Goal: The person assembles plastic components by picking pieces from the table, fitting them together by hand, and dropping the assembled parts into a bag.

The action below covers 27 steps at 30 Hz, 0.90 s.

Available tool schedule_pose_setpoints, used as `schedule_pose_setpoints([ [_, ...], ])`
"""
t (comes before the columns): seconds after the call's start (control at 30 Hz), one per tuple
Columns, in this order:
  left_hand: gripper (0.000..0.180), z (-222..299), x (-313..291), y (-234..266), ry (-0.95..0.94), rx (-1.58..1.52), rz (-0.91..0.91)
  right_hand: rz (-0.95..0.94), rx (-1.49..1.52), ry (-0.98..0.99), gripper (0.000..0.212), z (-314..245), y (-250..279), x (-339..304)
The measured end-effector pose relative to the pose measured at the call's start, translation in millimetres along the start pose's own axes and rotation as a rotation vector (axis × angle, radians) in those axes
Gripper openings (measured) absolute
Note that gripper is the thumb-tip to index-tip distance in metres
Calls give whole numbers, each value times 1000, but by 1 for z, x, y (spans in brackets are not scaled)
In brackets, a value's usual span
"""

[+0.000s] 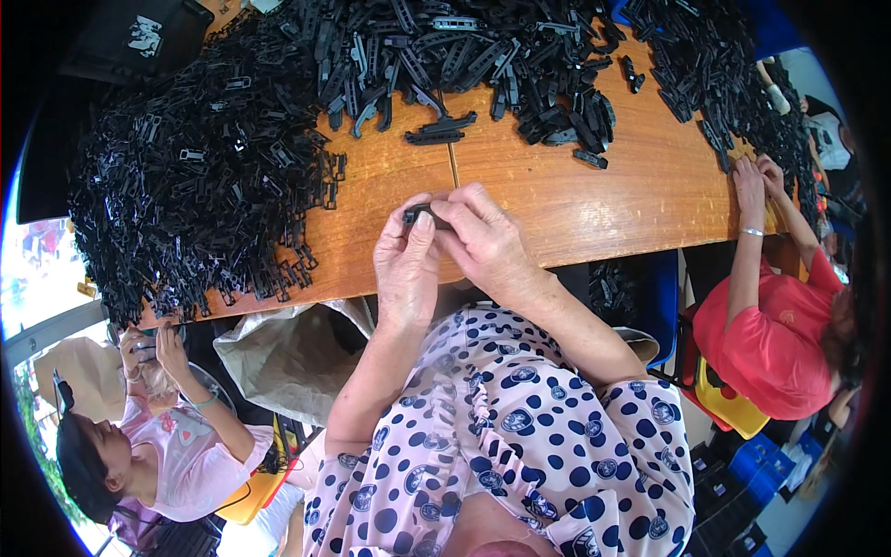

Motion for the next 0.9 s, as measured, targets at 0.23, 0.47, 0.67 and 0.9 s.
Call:
schedule_pose_setpoints([
  [0.23, 30, 48, 5, -19, -155, 222, -207, -110, 429, -298, 43, 24, 6, 1],
  [0.47, 28, 51, 4, -27, -183, 216, -315, -157, 480, -287, 28, 17, -5, -1],
  [0.67, 18, 13, 16, -30, 34, 78, -267, -245, 505, -479, 26, 56, -18, -25],
  [0.9, 10, 32, 76, -52, -230, 1337, -297, 174, 156, -541, 17, 139, 84, -75],
])
Point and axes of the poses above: each hand's wrist, its own x-axis towards the middle knuckle, its own y-axis out of the back of the hand, z = x × y, the point moved 10 cm from there along x, towards the middle knuckle, and after that the axes turned 7 degrees about -z, right-handed, at the moved point
